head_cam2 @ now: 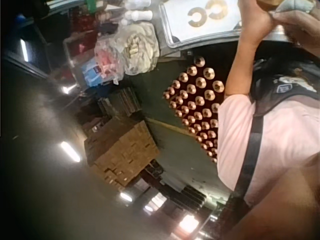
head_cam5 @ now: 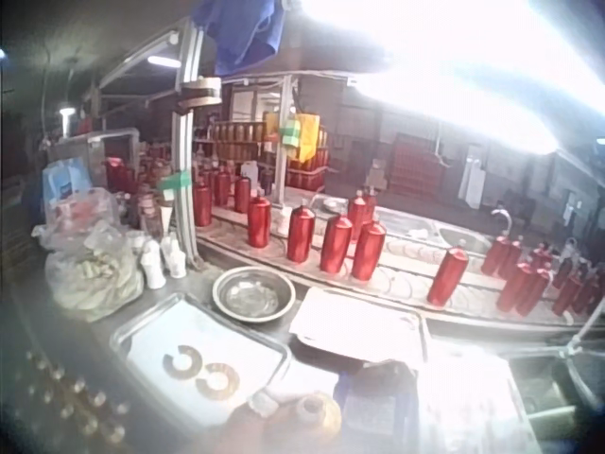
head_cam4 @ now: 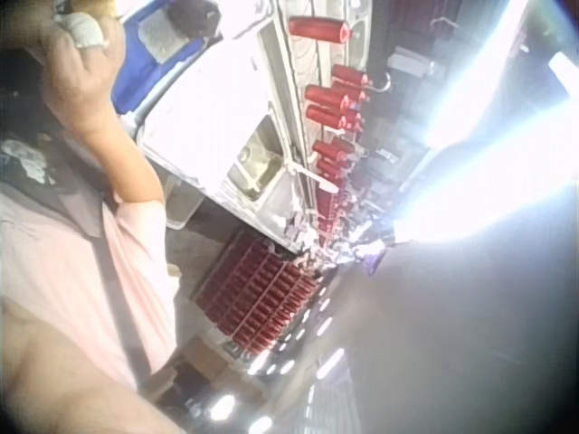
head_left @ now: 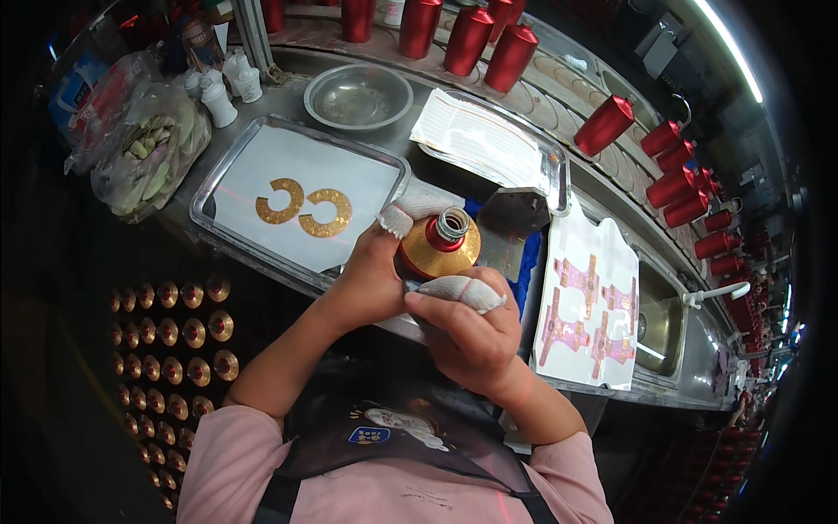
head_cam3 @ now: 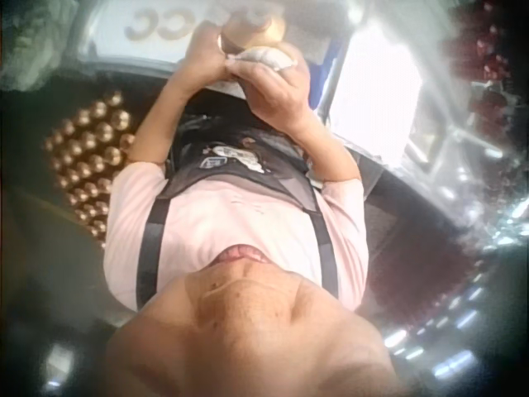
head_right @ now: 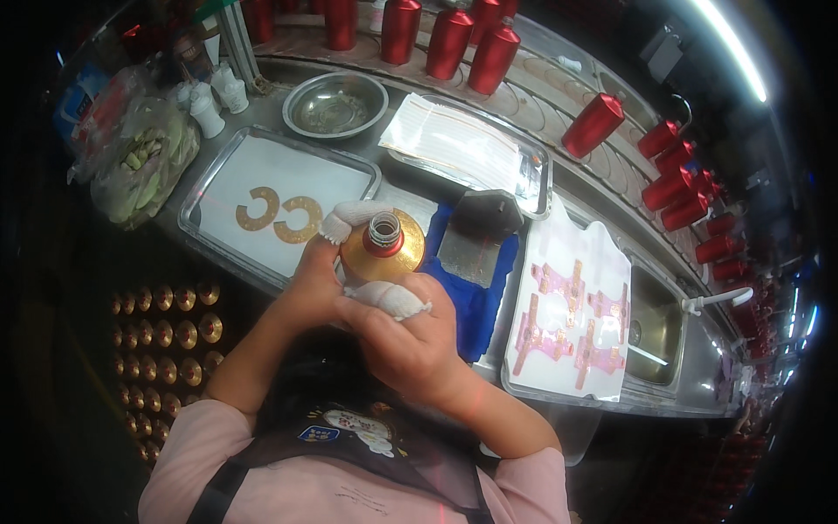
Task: The person applies gold circular stickers and a rectangular label to red cylindrical containers at a stainless steel workstation. They peel stickers from sheets, align them on the container neck and body, and smooth them with a small blue tool. Finished containers are placed on a nearby rack.
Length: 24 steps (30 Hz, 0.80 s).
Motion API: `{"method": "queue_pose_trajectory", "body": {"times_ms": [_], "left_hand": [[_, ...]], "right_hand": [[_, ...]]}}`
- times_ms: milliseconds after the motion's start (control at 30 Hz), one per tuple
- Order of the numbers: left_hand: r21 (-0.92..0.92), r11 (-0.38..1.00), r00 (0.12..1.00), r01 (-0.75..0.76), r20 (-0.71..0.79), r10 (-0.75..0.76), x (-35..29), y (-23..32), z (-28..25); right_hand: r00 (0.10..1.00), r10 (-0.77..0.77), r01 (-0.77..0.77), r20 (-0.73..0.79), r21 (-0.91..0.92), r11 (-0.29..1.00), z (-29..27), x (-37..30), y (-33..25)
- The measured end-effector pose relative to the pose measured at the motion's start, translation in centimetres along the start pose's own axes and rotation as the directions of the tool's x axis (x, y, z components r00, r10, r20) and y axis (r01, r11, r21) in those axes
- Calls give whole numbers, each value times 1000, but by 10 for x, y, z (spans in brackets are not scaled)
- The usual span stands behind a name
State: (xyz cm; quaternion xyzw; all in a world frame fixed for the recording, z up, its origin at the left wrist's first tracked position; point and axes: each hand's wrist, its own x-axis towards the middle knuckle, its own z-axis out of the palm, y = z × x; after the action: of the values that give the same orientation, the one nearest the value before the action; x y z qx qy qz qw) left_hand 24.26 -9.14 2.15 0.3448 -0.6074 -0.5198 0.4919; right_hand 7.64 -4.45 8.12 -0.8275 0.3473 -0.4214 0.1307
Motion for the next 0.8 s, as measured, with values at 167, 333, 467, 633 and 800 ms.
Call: {"method": "queue_pose_trajectory", "body": {"times_ms": [167,333,467,633,800], "left_hand": [[45,997,998,60,-37,-58,-3,-3,5],[197,978,973,-68,-204,109,11,-3,12],[236,968,955,-88,-258,149,13,2,16],[455,883,921,-115,-285,266,12,0,22],[437,883,873,-170,-350,341,6,-15,31]], "right_hand": [[987,44,-54,-152,-63,997,-13,11,17],[998,51,-48,45,-68,996,-7,23,19],[994,91,-93,-65,-26,995,-8,29,14],[999,37,-35,24,-85,996,-9,34,18],[1000,24,-24,2,-30,999,-3,25,12]]}}
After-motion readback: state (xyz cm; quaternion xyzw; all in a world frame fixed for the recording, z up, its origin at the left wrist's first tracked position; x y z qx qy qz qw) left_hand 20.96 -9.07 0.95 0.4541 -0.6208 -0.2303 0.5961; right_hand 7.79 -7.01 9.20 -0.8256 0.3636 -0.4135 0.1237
